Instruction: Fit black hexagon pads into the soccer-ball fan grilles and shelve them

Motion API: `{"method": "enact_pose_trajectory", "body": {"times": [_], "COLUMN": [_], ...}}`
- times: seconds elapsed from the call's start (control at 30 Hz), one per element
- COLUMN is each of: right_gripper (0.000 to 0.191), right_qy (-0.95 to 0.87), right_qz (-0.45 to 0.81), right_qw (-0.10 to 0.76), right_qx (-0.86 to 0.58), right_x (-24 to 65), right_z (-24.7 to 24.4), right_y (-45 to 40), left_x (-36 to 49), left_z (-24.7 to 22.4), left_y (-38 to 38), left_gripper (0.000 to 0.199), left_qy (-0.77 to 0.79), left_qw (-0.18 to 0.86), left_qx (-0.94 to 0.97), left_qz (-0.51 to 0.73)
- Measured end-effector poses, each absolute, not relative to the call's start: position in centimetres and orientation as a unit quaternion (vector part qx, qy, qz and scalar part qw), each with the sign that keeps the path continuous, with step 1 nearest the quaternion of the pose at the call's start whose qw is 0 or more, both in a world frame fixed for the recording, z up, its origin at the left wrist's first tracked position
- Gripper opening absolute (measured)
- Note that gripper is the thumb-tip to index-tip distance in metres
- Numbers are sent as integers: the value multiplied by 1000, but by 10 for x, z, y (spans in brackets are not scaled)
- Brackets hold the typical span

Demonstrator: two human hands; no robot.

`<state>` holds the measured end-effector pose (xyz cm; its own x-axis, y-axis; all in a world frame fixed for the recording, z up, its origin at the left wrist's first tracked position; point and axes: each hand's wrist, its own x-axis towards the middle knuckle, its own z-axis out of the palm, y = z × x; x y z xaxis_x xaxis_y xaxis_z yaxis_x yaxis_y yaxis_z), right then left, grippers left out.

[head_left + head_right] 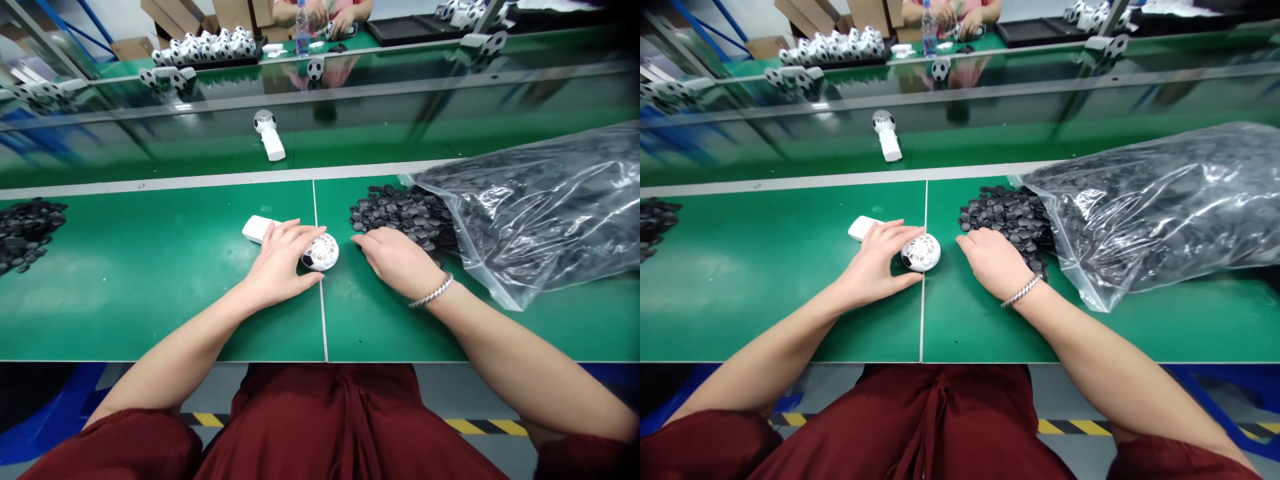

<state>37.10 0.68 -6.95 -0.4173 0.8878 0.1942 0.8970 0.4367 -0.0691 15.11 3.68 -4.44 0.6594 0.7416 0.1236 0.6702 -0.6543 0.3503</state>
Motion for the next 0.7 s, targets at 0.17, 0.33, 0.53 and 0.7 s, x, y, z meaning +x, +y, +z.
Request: {"method": "enact_pose_trajectory", "body": {"times": [0.17, 0.33, 0.53, 0.7], "right_gripper": [11, 6, 5, 6], "right_qy": [-796, -769, -774, -755], "right_qz": [154, 248, 230, 233], "right_qw": [330, 394, 386, 400], "right_qx": [-483, -439, -447, -464], "right_x": [363, 351, 346, 346], "right_z": [-68, -69, -74, -74], "right_y": [3, -1, 1, 2], "left_x": [152, 154, 157, 159], "left_z": [-48, -48, -48, -48], "left_y": [38, 37, 35, 34], "left_gripper": [67, 64, 61, 56], "left_qy": [400, 411, 419, 428], "left_qw": [135, 132, 124, 117], "left_qx": [896, 892, 887, 882], "left_qz": [137, 136, 148, 158]}}
